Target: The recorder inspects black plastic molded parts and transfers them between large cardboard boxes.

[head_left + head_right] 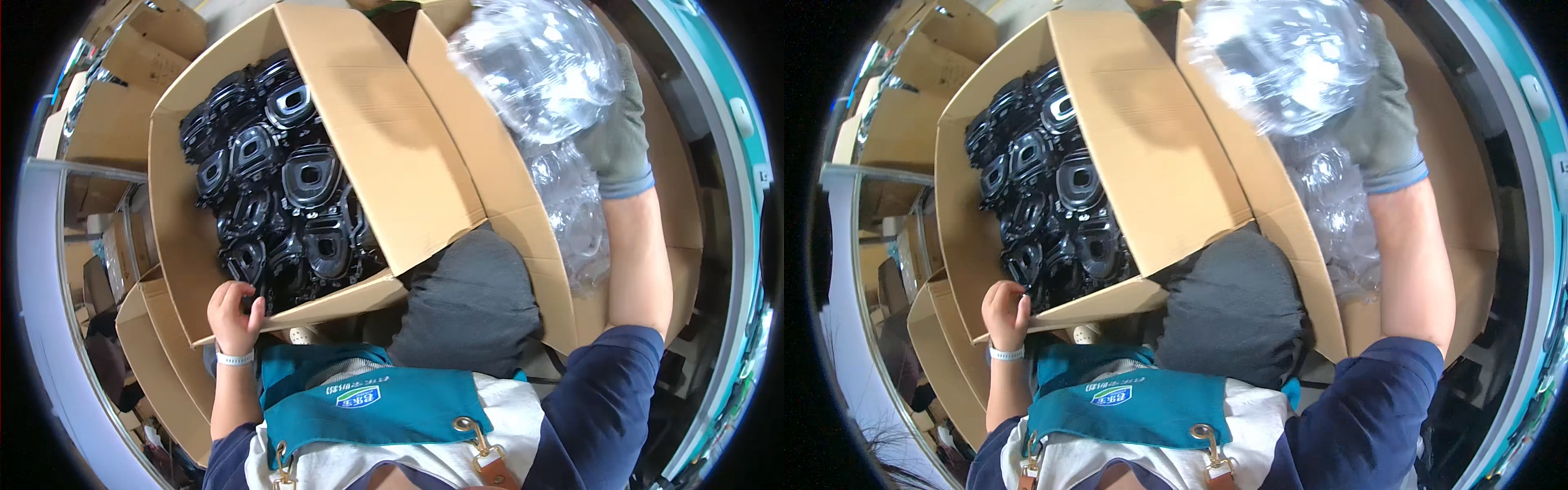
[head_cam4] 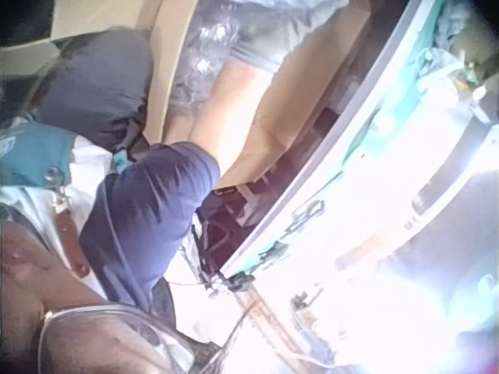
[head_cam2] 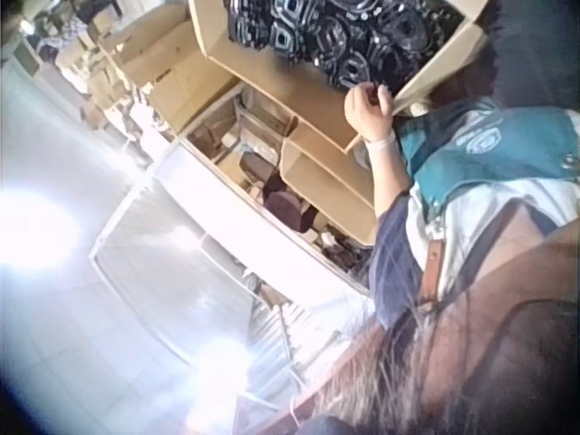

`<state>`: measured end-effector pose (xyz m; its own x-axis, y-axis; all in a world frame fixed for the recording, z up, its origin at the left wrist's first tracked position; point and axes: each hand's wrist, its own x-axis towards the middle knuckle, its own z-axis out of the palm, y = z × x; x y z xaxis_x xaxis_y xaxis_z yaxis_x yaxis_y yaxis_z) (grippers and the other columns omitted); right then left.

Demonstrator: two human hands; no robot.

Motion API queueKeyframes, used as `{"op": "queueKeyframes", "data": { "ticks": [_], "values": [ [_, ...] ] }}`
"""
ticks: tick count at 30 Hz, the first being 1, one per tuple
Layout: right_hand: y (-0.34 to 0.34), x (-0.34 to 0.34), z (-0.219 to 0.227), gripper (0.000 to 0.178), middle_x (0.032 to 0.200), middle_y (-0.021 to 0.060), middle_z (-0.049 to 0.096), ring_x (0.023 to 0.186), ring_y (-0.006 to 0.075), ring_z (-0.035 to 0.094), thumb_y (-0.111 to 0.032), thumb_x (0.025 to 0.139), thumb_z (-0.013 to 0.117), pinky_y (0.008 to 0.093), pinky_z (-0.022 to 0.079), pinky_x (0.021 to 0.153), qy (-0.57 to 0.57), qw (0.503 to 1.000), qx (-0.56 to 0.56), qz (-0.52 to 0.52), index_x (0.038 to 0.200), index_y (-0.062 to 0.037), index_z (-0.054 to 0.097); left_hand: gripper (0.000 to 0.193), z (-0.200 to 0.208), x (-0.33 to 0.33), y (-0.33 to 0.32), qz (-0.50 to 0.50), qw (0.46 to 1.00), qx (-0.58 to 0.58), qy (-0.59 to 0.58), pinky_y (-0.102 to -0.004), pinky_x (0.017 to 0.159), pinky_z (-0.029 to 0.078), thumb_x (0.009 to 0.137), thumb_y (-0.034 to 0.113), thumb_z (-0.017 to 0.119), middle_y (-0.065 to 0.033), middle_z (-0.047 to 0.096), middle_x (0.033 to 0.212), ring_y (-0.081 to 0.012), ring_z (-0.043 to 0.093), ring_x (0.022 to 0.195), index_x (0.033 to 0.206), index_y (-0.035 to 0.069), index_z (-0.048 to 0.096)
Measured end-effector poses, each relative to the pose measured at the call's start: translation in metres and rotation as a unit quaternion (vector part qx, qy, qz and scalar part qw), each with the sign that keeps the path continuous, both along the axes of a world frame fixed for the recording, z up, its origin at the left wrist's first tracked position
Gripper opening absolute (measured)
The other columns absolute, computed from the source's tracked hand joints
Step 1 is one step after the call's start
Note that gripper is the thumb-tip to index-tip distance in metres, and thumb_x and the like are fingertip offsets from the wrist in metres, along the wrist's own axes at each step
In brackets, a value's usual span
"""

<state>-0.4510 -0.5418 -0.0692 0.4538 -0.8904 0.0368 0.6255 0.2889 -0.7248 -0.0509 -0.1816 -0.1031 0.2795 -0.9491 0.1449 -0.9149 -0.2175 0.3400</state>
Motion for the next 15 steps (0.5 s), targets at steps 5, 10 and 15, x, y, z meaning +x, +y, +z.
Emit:
{"op": "queueKeyframes", "data": {
  "ticks": [5, 10, 15],
  "values": [
    [0.09, 0.131, 0.029, 0.046, 0.123, 0.0066, 0.06, 0.11, 0.0185, 0.059, -0.041, 0.093, 0.056, 0.0355, 0.046, 0.097, -0.047, 0.984, 0.052, 0.166, 0.125, -0.0075, 0.055, 0.02, 0.002, 0.002, 0.002, -0.026, 0.999, -0.037, -0.003, -0.0374, 0.068, 0.048, 0.068, 0.016, 0.069, -0.0113, 0.061, 0.078, -0.0305, 0.06, 0.075, 0.08, 0.005, 0.059],
    [0.151, 0.242, -0.028, 0.062, 0.113, 0.0152, 0.062, 0.101, 0.0222, 0.063, -0.044, 0.083, 0.069, 0.0353, 0.051, 0.087, 0.017, 0.949, 0.176, 0.262, 0.122, 0.0008, 0.053, 0.041, -0.006, 0.013, 0.008, -0.042, 0.988, -0.124, 0.077, -0.036, 0.074, 0.048, 0.079, 0.039, 0.063, -0.0139, 0.061, 0.085, -0.0298, 0.06, 0.079, 0.09, 0.0, 0.06],
    [0.186, 0.273, -0.032, 0.088, 0.117, 0.0197, 0.057, 0.101, 0.0258, 0.061, -0.045, 0.071, 0.079, 0.0407, 0.053, 0.079, 0.286, 0.921, 0.194, 0.179, 0.129, 0.0064, 0.037, 0.06, -0.009, 0.011, 0.011, 0.01, 0.98, -0.134, 0.146, -0.0343, 0.08, 0.047, 0.081, 0.049, 0.06, -0.0131, 0.062, 0.096, -0.0255, 0.06, 0.088, 0.113, -0.002, 0.054]
  ]
}}
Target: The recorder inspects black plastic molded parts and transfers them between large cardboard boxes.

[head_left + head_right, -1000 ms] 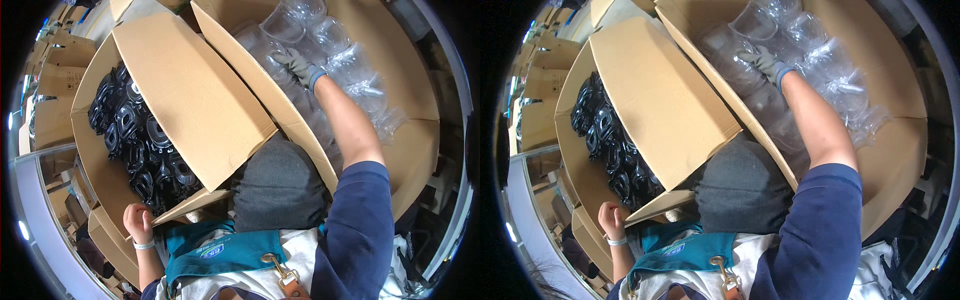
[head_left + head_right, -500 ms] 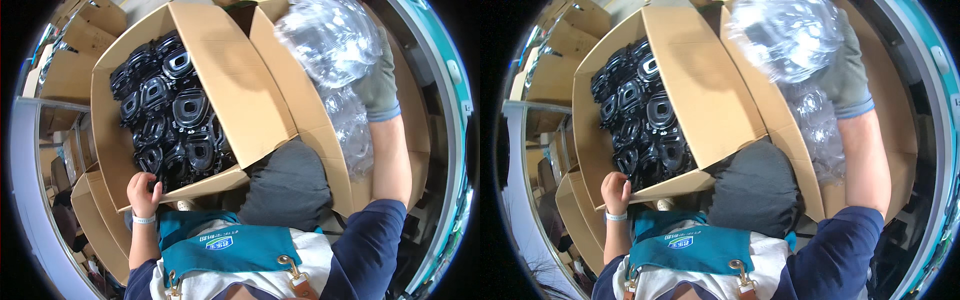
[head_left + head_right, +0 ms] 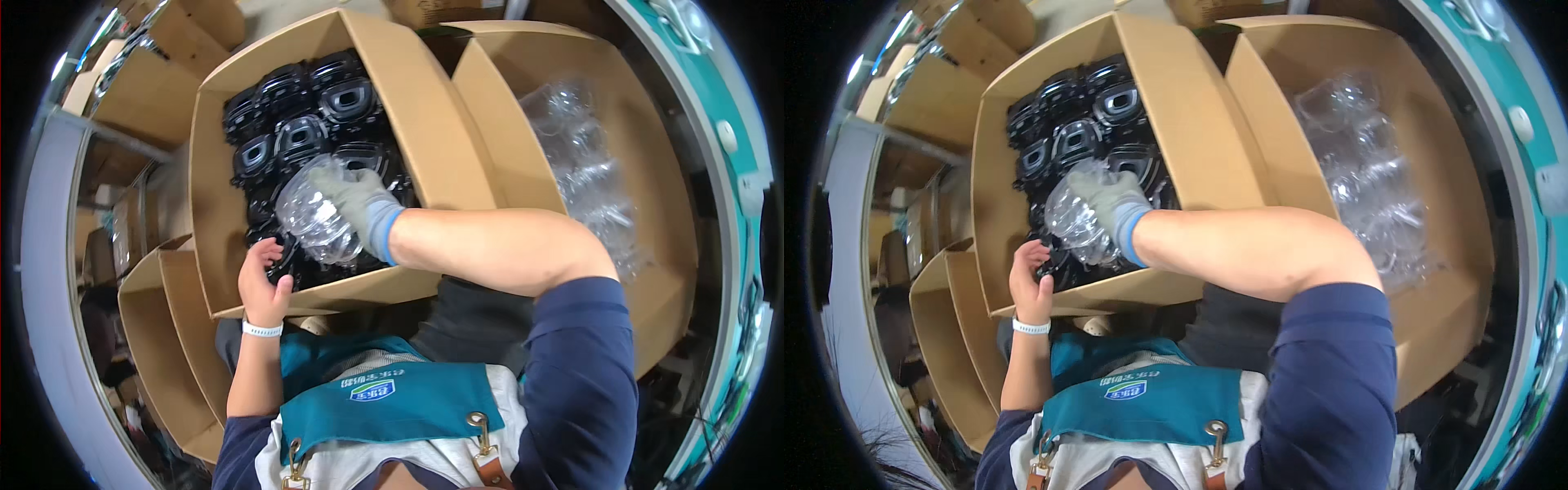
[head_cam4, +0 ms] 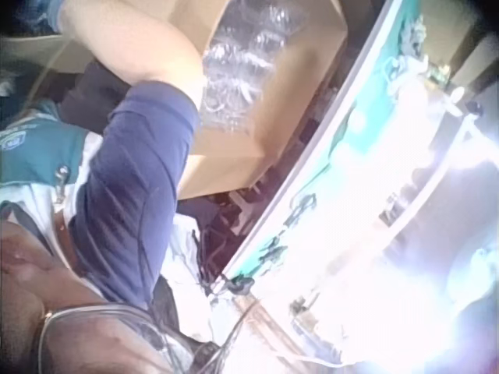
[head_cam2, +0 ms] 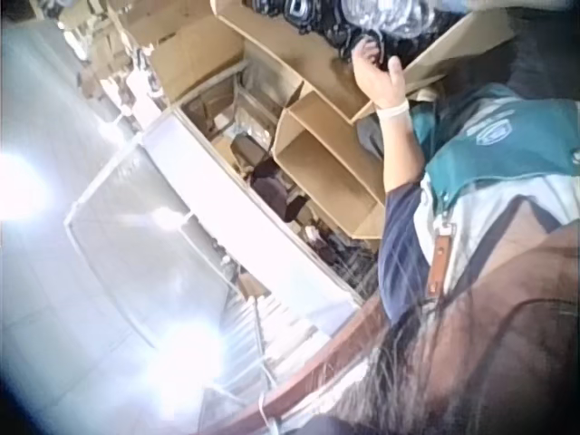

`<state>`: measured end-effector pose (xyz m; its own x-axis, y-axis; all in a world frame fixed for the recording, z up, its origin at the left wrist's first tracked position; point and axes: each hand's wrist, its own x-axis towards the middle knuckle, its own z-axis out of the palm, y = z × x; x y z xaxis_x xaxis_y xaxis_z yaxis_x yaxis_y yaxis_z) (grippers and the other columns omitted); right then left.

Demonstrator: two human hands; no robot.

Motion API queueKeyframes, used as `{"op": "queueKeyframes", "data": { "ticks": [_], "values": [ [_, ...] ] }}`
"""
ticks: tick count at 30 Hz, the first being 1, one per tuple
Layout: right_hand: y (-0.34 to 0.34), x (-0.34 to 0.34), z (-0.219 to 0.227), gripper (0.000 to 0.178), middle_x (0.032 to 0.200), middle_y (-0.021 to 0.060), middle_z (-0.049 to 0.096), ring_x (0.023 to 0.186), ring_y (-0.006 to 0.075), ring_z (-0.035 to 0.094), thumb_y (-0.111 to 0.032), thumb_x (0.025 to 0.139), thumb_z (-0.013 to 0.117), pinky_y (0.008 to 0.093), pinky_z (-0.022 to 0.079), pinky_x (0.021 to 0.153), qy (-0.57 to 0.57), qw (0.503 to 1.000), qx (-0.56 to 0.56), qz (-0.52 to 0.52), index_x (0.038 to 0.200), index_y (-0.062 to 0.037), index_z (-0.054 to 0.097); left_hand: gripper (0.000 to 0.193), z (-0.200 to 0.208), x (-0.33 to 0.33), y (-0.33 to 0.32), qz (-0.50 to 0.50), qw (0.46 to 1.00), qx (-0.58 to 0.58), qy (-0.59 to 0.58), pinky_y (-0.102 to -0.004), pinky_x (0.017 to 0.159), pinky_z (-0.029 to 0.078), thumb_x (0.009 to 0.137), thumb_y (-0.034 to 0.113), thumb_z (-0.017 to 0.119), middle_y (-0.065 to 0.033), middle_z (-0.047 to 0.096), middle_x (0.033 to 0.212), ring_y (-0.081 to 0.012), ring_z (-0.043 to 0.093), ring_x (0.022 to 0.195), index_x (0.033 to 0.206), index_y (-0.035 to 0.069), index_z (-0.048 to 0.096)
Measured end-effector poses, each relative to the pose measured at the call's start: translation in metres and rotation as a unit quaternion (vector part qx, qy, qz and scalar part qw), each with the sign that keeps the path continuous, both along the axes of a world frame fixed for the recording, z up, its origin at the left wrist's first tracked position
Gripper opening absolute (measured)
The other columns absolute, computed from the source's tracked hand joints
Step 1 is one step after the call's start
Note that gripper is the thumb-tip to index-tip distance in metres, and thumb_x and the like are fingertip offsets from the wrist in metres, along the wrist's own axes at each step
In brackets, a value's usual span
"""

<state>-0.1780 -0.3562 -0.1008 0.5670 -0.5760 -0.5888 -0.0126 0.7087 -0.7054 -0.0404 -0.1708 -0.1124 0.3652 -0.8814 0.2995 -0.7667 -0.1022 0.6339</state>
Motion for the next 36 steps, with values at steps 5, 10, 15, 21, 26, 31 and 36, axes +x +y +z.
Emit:
{"op": "queueKeyframes", "data": {
  "ticks": [5, 10, 15, 21, 26, 31, 36],
  "values": [
    [-0.002, 0.002, -0.024, 0.085, 0.117, 0.0196, 0.057, 0.101, 0.025, 0.061, -0.047, 0.073, 0.078, 0.0372, 0.053, 0.08, 0.03, 0.994, -0.084, -0.056, 0.129, 0.0045, 0.039, 0.056, 0.0, 0.003, -0.003, 0.0, 0.999, 0.032, 0.016, -0.0342, 0.082, 0.046, 0.08, 0.039, 0.059, -0.0131, 0.061, 0.107, -0.0251, 0.06, 0.096, 0.119, 0.0, 0.052],
    [-0.01, -0.023, 0.007, 0.087, 0.12, 0.0223, 0.056, 0.106, 0.0288, 0.06, -0.048, 0.076, 0.073, 0.0394, 0.054, 0.079, 0.059, 0.989, 0.099, -0.088, 0.132, 0.0047, 0.035, 0.045, 0.004, 0.0, -0.007, -0.013, 0.997, 0.082, 0.002, -0.0349, 0.085, 0.045, 0.075, 0.012, 0.054, -0.0119, 0.061, 0.11, -0.0242, 0.059, 0.099, 0.118, 0.001, 0.052],
    [-0.011, -0.01, -0.024, 0.085, 0.124, 0.022, 0.055, 0.105, 0.0302, 0.061, -0.045, 0.075, 0.075, 0.0378, 0.05, 0.088, 0.02, 0.992, -0.053, -0.117, 0.133, 0.0042, 0.038, 0.075, -0.018, 0.019, -0.015, 0.033, 0.902, -0.018, 0.43, -0.0463, 0.103, 0.034, 0.091, 0.064, 0.04, -0.0146, 0.039, 0.141, -0.0283, 0.038, 0.13, 0.138, 0.006, 0.036],
    [0.005, -0.031, -0.007, 0.095, 0.121, 0.022, 0.054, 0.11, 0.026, 0.056, -0.05, 0.071, 0.077, 0.0379, 0.049, 0.09, -0.075, 0.986, -0.141, -0.056, 0.132, 0.0098, 0.034, 0.076, 0.005, -0.004, -0.075, 0.108, 0.693, 0.098, 0.706, -0.0566, 0.097, 0.034, 0.089, 0.068, 0.04, -0.008, 0.041, 0.139, -0.0275, 0.04, 0.125, 0.139, 0.011, 0.035],
    [-0.029, -0.024, -0.028, 0.079, 0.115, 0.0224, 0.061, 0.095, 0.0317, 0.065, -0.044, 0.077, 0.068, 0.0427, 0.053, 0.08, -0.043, 0.996, -0.021, 0.073, 0.13, 0.009, 0.041, 0.048, -0.03, -0.001, -0.117, 0.102, 0.745, 0.245, 0.612, -0.0536, 0.092, 0.035, 0.09, 0.05, 0.056, -0.0028, 0.046, 0.129, -0.0247, 0.042, 0.118, 0.127, 0.021, 0.047],
    [-0.02, -0.059, 0.021, 0.074, 0.111, 0.021, 0.062, 0.097, 0.027, 0.062, -0.042, 0.08, 0.066, 0.0381, 0.05, 0.085, 0.063, 0.98, -0.156, 0.108, 0.128, 0.0095, 0.043, 0.052, -0.046, -0.012, -0.117, 0.132, 0.79, 0.293, 0.522, -0.0517, 0.087, 0.039, 0.093, 0.031, 0.058, -0.0037, 0.042, 0.132, -0.0246, 0.044, 0.115, 0.136, 0.023, 0.029],
    [-0.078, -0.172, 0.029, 0.05, 0.098, 0.0099, 0.063, 0.09, 0.0171, 0.06, -0.042, 0.09, 0.059, 0.029, 0.049, 0.078, -0.119, 0.834, -0.538, 0.035, 0.112, 0.003, 0.059, 0.067, -0.019, -0.036, -0.114, -0.012, 0.886, 0.332, 0.322, -0.0382, 0.093, 0.043, 0.087, 0.011, 0.062, -0.0151, 0.036, 0.137, -0.0276, 0.047, 0.121, 0.144, 0.018, 0.027]
  ]
}}
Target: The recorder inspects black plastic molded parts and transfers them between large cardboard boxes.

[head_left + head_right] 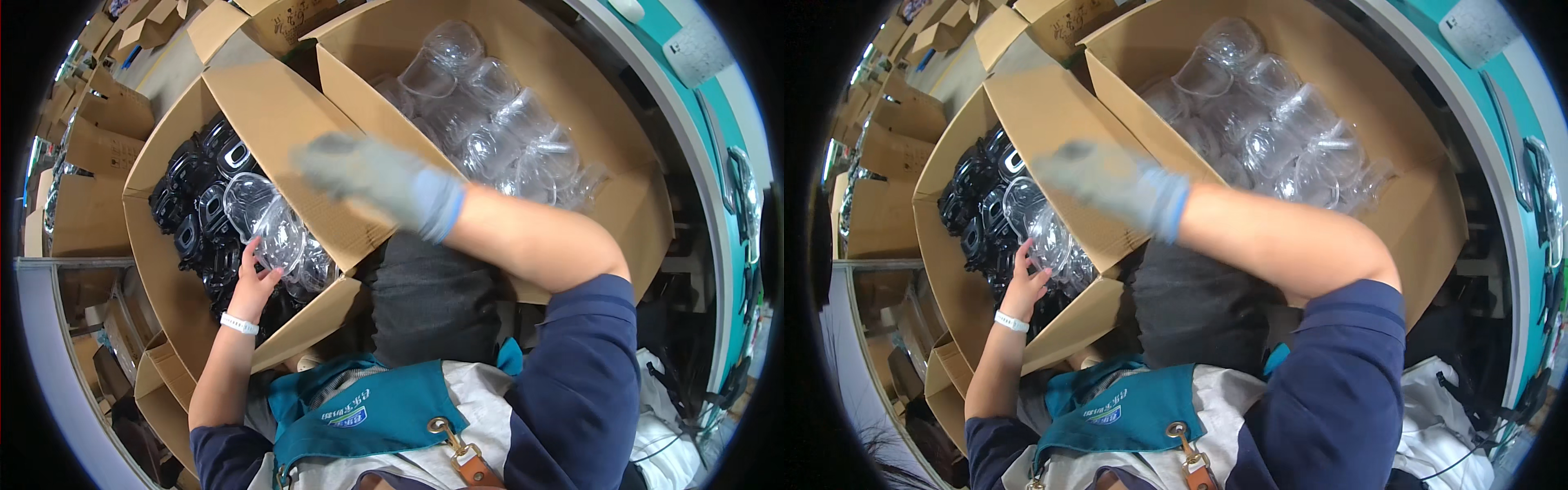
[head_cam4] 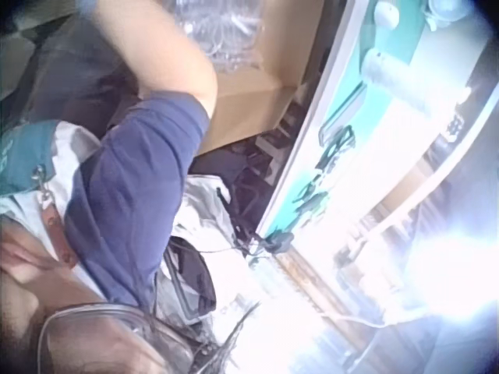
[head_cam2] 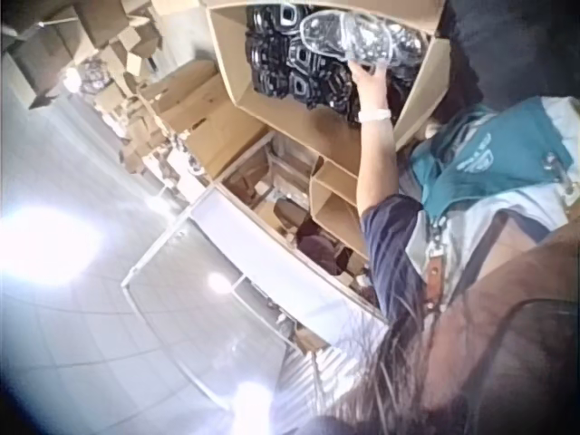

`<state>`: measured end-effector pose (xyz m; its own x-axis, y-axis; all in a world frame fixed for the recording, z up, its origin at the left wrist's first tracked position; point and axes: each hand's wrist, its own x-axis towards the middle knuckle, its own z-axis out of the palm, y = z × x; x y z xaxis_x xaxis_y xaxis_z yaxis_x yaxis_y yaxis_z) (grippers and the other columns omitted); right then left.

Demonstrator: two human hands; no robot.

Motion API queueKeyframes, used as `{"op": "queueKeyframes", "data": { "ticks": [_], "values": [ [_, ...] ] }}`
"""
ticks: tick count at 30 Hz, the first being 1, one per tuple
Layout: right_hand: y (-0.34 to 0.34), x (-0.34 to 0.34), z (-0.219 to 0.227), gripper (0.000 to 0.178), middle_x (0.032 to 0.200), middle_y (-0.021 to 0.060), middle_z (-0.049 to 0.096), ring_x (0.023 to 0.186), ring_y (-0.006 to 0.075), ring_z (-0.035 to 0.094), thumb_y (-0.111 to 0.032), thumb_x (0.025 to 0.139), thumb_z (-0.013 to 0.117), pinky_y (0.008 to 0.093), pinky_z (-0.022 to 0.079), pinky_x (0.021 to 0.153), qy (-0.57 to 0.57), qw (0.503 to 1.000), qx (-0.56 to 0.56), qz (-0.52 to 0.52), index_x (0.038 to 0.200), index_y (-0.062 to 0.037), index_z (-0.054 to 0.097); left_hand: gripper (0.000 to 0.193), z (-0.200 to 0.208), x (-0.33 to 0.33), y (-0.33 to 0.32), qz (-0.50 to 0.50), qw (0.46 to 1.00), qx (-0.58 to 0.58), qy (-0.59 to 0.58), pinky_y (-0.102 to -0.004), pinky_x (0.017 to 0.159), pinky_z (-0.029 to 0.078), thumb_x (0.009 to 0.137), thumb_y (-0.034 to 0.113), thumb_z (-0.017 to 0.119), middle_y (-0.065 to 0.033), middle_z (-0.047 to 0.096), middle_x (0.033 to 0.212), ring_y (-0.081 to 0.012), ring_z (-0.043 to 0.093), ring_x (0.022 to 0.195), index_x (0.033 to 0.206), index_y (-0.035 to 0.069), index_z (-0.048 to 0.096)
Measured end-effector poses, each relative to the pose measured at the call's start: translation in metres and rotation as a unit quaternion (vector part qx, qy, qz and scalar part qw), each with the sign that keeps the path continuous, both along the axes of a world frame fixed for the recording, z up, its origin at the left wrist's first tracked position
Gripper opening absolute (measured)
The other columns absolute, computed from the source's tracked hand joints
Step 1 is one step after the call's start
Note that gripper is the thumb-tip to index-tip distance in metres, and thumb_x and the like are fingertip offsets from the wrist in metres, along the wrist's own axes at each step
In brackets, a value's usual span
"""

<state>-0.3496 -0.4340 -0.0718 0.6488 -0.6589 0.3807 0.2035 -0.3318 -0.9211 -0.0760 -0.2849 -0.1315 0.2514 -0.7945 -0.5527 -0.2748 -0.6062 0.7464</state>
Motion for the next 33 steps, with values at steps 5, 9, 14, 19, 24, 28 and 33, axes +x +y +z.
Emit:
{"op": "queueKeyframes", "data": {
  "ticks": [5, 9, 14, 19, 24, 28, 33],
  "values": [
    [-0.124, -0.099, -0.055, 0.063, 0.124, 0.0148, 0.056, 0.113, 0.0243, 0.052, -0.048, 0.087, 0.059, 0.0378, 0.044, 0.094, -0.019, 0.887, 0.322, -0.331, 0.128, -0.0014, 0.051, 0.052, 0.013, 0.008, 0.034, -0.092, 0.978, -0.112, -0.148, -0.0374, 0.097, 0.04, 0.083, 0.009, 0.061, -0.0117, 0.043, 0.132, -0.0277, 0.045, 0.122, 0.131, 0.005, 0.042],
    [-0.168, -0.111, -0.121, 0.08, 0.144, 0.0184, 0.039, 0.131, 0.0309, 0.037, -0.053, 0.084, 0.061, 0.0435, 0.034, 0.106, 0.066, 0.831, 0.421, -0.357, 0.14, -0.0009, 0.038, 0.044, 0.037, -0.019, 0.062, -0.214, 0.936, -0.17, -0.223, -0.0392, 0.087, 0.045, 0.082, 0.037, 0.06, -0.016, 0.059, 0.109, -0.0324, 0.057, 0.102, 0.108, 0.001, 0.058],
    [-0.214, -0.079, -0.221, 0.086, 0.148, 0.0193, 0.034, 0.139, 0.0303, 0.029, -0.062, 0.082, 0.056, 0.0426, 0.029, 0.11, 0.306, 0.837, 0.309, -0.333, 0.141, -0.0013, 0.04, 0.045, 0.036, -0.036, 0.048, -0.272, 0.878, -0.154, -0.362, -0.0422, 0.076, 0.048, 0.078, 0.042, 0.061, -0.0168, 0.062, 0.096, -0.0376, 0.059, 0.087, 0.095, 0.001, 0.06],
    [-0.231, -0.052, -0.254, 0.103, 0.143, 0.0236, 0.039, 0.137, 0.0311, 0.033, -0.079, 0.077, 0.042, 0.0387, 0.027, 0.11, 0.536, 0.783, 0.236, -0.208, 0.135, 0.0057, 0.044, 0.056, 0.034, -0.029, 0.052, -0.271, 0.873, -0.137, -0.382, -0.0424, 0.073, 0.048, 0.08, 0.056, 0.055, -0.0159, 0.062, 0.091, -0.0366, 0.06, 0.083, 0.09, 0.001, 0.061],
    [-0.241, -0.055, -0.283, 0.115, 0.141, 0.0273, 0.04, 0.136, 0.0362, 0.033, -0.086, 0.07, 0.042, 0.0398, 0.028, 0.11, 0.406, 0.823, 0.289, -0.272, 0.134, 0.0101, 0.042, 0.061, 0.034, -0.033, 0.051, -0.268, 0.875, -0.119, -0.385, -0.042, 0.07, 0.049, 0.083, 0.061, 0.05, -0.0159, 0.062, 0.087, -0.0351, 0.061, 0.079, 0.087, 0.001, 0.06],
    [-0.259, -0.064, -0.321, 0.12, 0.139, 0.0283, 0.042, 0.134, 0.0368, 0.036, -0.089, 0.066, 0.044, 0.039, 0.029, 0.109, 0.444, 0.809, 0.247, -0.295, 0.133, 0.0107, 0.043, 0.061, 0.034, -0.033, 0.042, -0.277, 0.881, -0.115, -0.366, -0.0414, 0.07, 0.049, 0.083, 0.061, 0.051, -0.016, 0.063, 0.087, -0.0351, 0.061, 0.079, 0.087, 0.001, 0.06],
    [-0.235, -0.058, -0.261, 0.118, 0.137, 0.0289, 0.043, 0.13, 0.0365, 0.042, -0.088, 0.067, 0.044, 0.0378, 0.032, 0.107, 0.447, 0.816, 0.263, -0.254, 0.132, 0.0106, 0.045, 0.06, 0.035, -0.031, 0.048, -0.262, 0.889, -0.099, -0.362, -0.0411, 0.07, 0.05, 0.082, 0.06, 0.053, -0.0165, 0.063, 0.088, -0.0354, 0.062, 0.08, 0.087, 0.001, 0.06]
  ]
}}
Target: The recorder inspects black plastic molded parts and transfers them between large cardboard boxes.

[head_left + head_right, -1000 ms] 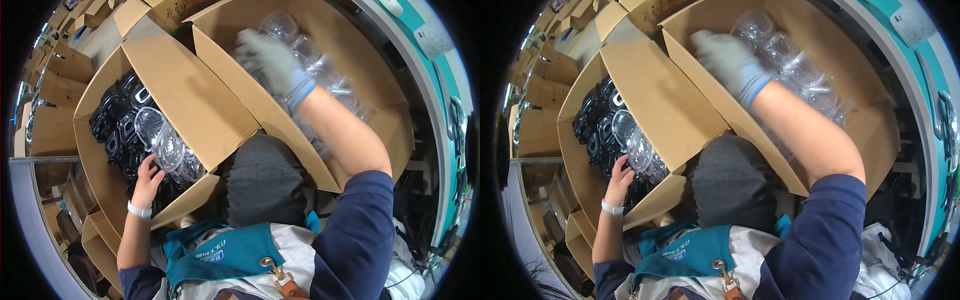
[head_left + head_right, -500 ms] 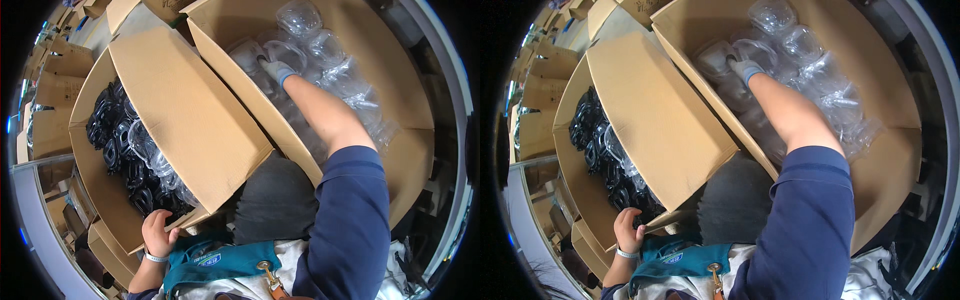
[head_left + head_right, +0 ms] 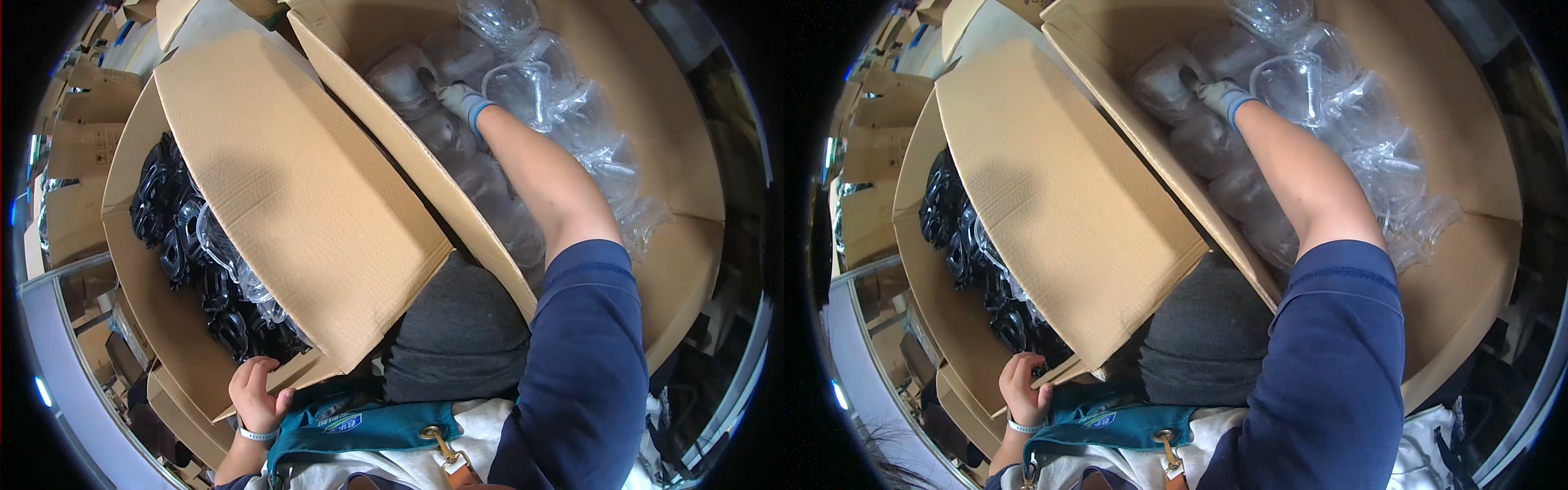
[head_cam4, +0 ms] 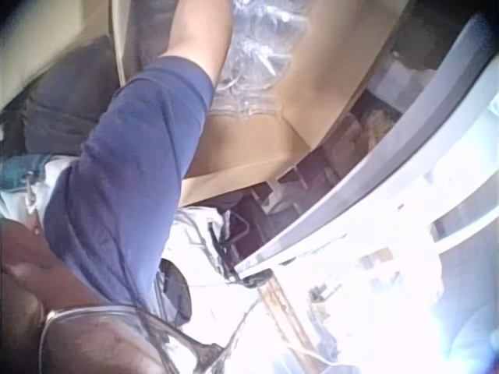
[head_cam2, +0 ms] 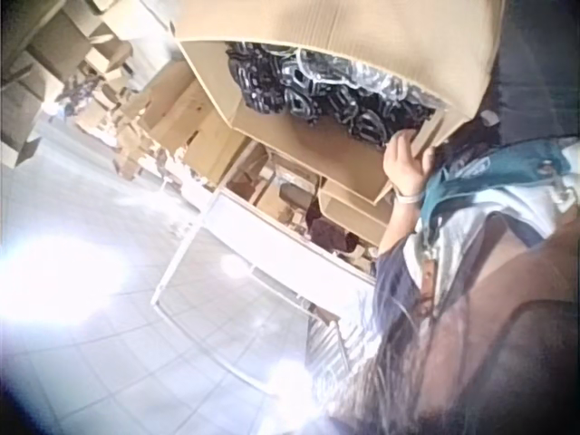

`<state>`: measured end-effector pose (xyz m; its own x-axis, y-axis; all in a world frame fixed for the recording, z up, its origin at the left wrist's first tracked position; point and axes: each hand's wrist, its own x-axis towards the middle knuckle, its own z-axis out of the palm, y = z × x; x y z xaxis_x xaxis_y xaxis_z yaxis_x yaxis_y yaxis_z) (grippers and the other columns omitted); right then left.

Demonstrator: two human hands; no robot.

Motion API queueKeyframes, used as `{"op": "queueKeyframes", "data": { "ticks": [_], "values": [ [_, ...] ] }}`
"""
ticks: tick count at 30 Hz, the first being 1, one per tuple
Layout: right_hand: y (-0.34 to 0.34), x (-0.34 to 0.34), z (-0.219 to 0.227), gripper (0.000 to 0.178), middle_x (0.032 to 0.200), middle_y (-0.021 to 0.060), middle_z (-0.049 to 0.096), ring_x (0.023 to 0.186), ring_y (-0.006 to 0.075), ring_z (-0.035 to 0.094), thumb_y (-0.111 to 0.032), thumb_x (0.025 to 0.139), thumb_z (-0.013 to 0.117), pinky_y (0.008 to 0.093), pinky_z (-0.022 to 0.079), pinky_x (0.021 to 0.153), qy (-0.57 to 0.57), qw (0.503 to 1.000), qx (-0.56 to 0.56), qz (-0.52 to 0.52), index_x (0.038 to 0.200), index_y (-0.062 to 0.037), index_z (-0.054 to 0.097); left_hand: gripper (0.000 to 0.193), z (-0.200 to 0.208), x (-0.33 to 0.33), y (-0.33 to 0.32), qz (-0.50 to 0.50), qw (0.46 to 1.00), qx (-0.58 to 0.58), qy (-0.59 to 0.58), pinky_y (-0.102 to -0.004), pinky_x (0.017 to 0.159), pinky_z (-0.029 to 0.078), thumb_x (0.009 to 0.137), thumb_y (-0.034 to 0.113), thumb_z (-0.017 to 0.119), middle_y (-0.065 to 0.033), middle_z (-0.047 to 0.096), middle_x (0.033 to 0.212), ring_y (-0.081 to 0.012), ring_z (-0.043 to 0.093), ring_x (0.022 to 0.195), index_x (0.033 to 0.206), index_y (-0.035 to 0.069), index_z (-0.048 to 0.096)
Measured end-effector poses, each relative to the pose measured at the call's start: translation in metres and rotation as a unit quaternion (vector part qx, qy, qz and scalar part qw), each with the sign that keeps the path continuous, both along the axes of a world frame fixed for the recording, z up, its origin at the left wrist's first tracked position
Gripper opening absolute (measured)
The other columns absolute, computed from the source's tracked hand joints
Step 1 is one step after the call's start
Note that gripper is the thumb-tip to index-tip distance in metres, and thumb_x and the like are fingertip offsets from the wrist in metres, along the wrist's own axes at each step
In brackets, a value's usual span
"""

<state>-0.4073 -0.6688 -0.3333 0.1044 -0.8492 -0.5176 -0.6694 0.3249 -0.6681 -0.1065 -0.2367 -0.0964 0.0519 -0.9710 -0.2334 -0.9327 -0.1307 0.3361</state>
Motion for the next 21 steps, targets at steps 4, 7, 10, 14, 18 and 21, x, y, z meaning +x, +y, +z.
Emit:
{"op": "queueKeyframes", "data": {
  "ticks": [4, 7, 10, 14, 18, 21],
  "values": [
    [0.017, -0.015, 0.0, 0.112, 0.136, 0.0285, 0.046, 0.127, 0.0362, 0.045, -0.083, 0.07, 0.048, 0.0373, 0.035, 0.105, 0.015, 0.999, 0.007, 0.05, 0.131, 0.0109, 0.046, 0.06, -0.001, 0.001, 0.003, 0.005, 1.0, -0.005, 0.0, -0.041, 0.07, 0.05, 0.081, 0.06, 0.054, -0.0167, 0.063, 0.088, -0.0355, 0.062, 0.08, 0.087, 0.0, 0.06],
    [0.038, -0.038, -0.054, 0.105, 0.134, 0.0278, 0.048, 0.127, 0.0349, 0.046, -0.078, 0.074, 0.048, 0.037, 0.036, 0.104, 0.017, 0.996, -0.085, 0.015, 0.13, 0.011, 0.047, 0.061, -0.001, -0.002, -0.004, 0.007, 1.0, -0.02, 0.01, -0.0409, 0.07, 0.05, 0.08, 0.06, 0.054, -0.0167, 0.063, 0.088, -0.0356, 0.061, 0.08, 0.087, 0.0, 0.06],
    [0.044, -0.053, -0.065, 0.096, 0.134, 0.0261, 0.049, 0.128, 0.0334, 0.045, -0.072, 0.08, 0.045, 0.0371, 0.036, 0.105, 0.016, 0.994, -0.072, -0.085, 0.132, 0.008, 0.046, 0.061, 0.001, -0.003, -0.001, 0.007, 1.0, -0.024, -0.007, -0.0408, 0.07, 0.05, 0.08, 0.061, 0.055, -0.0166, 0.062, 0.088, -0.0357, 0.061, 0.08, 0.088, 0.0, 0.06],
    [0.052, -0.057, -0.052, 0.08, 0.136, 0.0206, 0.05, 0.128, 0.0307, 0.045, -0.065, 0.087, 0.04, 0.0378, 0.033, 0.107, 0.106, 0.99, -0.05, -0.075, 0.135, -0.001, 0.047, 0.062, 0.001, -0.003, 0.0, 0.016, 1.0, -0.023, -0.009, -0.0407, 0.07, 0.05, 0.08, 0.061, 0.055, -0.0163, 0.062, 0.088, -0.0352, 0.061, 0.08, 0.088, 0.0, 0.06],
    [0.058, -0.049, -0.031, 0.076, 0.135, 0.0177, 0.052, 0.127, 0.0311, 0.046, -0.064, 0.089, 0.038, 0.0385, 0.033, 0.107, -0.002, 1.0, 0.029, -0.003, 0.133, -0.0032, 0.05, 0.062, 0.0, -0.002, 0.002, 0.016, 0.999, -0.028, 0.0, -0.0403, 0.069, 0.049, 0.08, 0.061, 0.055, -0.0159, 0.062, 0.087, -0.0347, 0.062, 0.079, 0.087, 0.0, 0.06],
    [0.056, -0.049, -0.027, 0.074, 0.134, 0.0158, 0.053, 0.126, 0.0313, 0.046, -0.063, 0.09, 0.037, 0.0389, 0.032, 0.107, -0.076, 0.993, 0.081, 0.042, 0.132, -0.0047, 0.052, 0.062, 0.0, -0.003, 0.001, 0.012, 0.999, -0.031, -0.005, -0.04, 0.068, 0.049, 0.079, 0.062, 0.056, -0.0157, 0.062, 0.086, -0.0345, 0.061, 0.078, 0.086, 0.0, 0.06]
  ]
}}
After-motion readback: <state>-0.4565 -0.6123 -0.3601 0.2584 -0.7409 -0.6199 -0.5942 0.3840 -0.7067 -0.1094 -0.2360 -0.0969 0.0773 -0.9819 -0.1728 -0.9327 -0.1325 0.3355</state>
